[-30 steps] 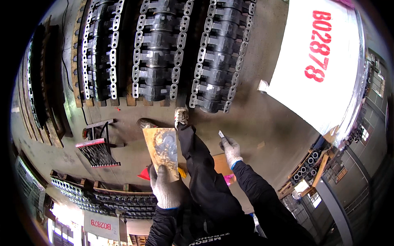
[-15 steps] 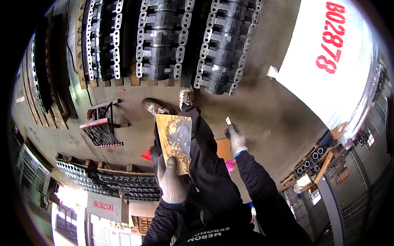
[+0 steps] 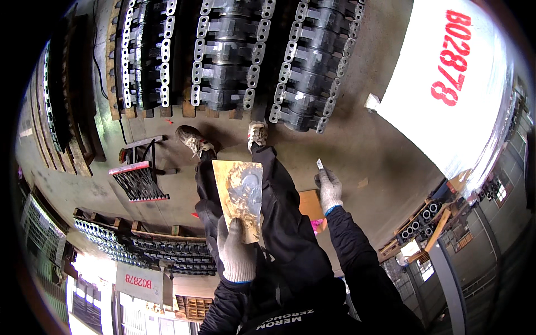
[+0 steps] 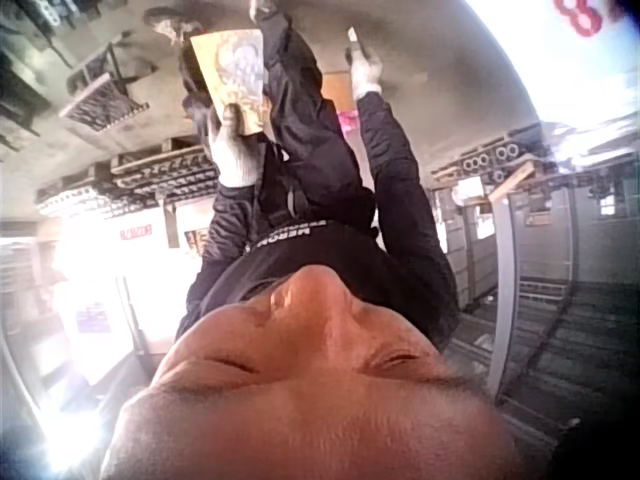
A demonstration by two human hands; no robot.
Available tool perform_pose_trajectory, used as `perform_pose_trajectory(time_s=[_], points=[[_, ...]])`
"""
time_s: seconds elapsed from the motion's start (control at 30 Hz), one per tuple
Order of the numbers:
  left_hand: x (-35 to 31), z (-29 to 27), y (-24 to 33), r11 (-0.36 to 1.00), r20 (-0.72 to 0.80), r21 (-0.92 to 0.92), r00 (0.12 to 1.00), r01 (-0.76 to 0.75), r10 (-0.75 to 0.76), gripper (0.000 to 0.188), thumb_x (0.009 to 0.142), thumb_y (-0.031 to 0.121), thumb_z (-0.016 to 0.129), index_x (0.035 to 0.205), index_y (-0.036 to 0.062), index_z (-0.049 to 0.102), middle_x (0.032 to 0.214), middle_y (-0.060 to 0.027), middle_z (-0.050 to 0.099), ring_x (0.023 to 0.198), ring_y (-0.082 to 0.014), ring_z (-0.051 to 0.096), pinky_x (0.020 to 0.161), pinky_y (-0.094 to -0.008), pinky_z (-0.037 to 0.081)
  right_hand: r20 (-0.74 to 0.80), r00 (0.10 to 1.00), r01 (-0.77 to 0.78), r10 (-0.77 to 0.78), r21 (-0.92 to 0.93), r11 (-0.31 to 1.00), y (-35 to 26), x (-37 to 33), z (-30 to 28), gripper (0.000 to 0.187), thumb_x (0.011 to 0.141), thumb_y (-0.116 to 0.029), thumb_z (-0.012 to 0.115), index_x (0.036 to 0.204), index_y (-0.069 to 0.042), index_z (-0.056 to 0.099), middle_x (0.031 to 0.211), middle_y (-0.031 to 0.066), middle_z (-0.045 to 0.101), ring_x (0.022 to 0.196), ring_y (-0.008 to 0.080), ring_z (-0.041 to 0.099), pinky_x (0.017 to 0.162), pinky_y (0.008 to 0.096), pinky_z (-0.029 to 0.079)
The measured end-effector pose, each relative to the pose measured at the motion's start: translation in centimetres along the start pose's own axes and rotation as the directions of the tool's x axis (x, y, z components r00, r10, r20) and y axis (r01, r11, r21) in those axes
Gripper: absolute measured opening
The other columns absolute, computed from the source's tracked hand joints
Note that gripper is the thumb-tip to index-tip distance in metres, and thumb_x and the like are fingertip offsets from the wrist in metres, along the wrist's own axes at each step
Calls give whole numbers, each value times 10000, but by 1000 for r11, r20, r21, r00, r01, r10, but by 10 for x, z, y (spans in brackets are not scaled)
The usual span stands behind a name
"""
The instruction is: The person applies a dark adhesive to the surface of a large, black, segmented metal track using a small metal spatula. They scoop the substance from a wooden board and spread it onto the track links. The person works on multiple sections of the track laid out on wooden pallets in a workshop.
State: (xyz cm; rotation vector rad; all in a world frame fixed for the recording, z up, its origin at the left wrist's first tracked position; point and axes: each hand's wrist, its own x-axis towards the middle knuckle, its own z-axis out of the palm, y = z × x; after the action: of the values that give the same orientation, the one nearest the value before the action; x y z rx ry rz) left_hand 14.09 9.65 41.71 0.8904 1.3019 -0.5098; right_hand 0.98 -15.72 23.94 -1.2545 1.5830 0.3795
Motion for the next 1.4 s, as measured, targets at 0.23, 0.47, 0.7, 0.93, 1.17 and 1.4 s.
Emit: perform_pose_trajectory(time_s=[0.23,0.47,0.7,0.93,1.17,1.4], points=[[10,-34,14,1000,4,11,1000,13,-13,386,1015,171,616,1340,-13,517,1220,-128,645,1094,-242,643,980,-379,525,-54,998,7,-15,-146,989,-18,-25,36,277,999,-295,686,1089,-33,697,879,-14,632,792,90,576,746,260,482],[19,-72,57,994,39,104,998,-43,39,414,1032,190,593,1366,-44,518,1245,-103,636,1156,-165,571,1035,-302,426,-65,947,301,-314,-159,940,2,-36,63,281,1015,-240,664,1197,-27,691,890,-34,637,775,71,573,712,248,488],[26,-113,112,995,127,85,991,-48,37,414,1015,134,606,1369,-61,516,1248,-112,643,1158,-162,572,1023,-304,444,-51,940,325,-337,-157,933,-15,-72,116,298,1031,-168,631,1275,-2,671,1112,11,690,893,82,610,797,246,518],[35,-148,163,996,213,38,973,85,-92,450,1007,159,635,1375,-62,499,1231,-117,648,1141,-173,591,999,-317,465,36,912,406,-408,-211,889,-38,-106,178,300,1032,-169,630,1270,9,668,1105,6,684,872,81,602,782,264,525],[45,-163,198,975,285,196,945,104,-158,482,1009,218,639,1373,-65,500,1249,-126,641,1149,-165,582,1006,-315,456,41,893,445,-449,-241,863,-56,-137,212,300,1032,-164,621,1293,-29,685,1068,-39,672,855,56,564,798,230,490],[45,-163,216,968,375,245,916,50,-143,527,1006,268,655,1375,-74,496,1254,-110,632,1152,-151,571,1012,-311,454,47,896,439,-442,-254,862,-61,-145,214,279,1031,-105,607,1281,-9,687,1005,-30,675,817,59,560,744,240,489]])
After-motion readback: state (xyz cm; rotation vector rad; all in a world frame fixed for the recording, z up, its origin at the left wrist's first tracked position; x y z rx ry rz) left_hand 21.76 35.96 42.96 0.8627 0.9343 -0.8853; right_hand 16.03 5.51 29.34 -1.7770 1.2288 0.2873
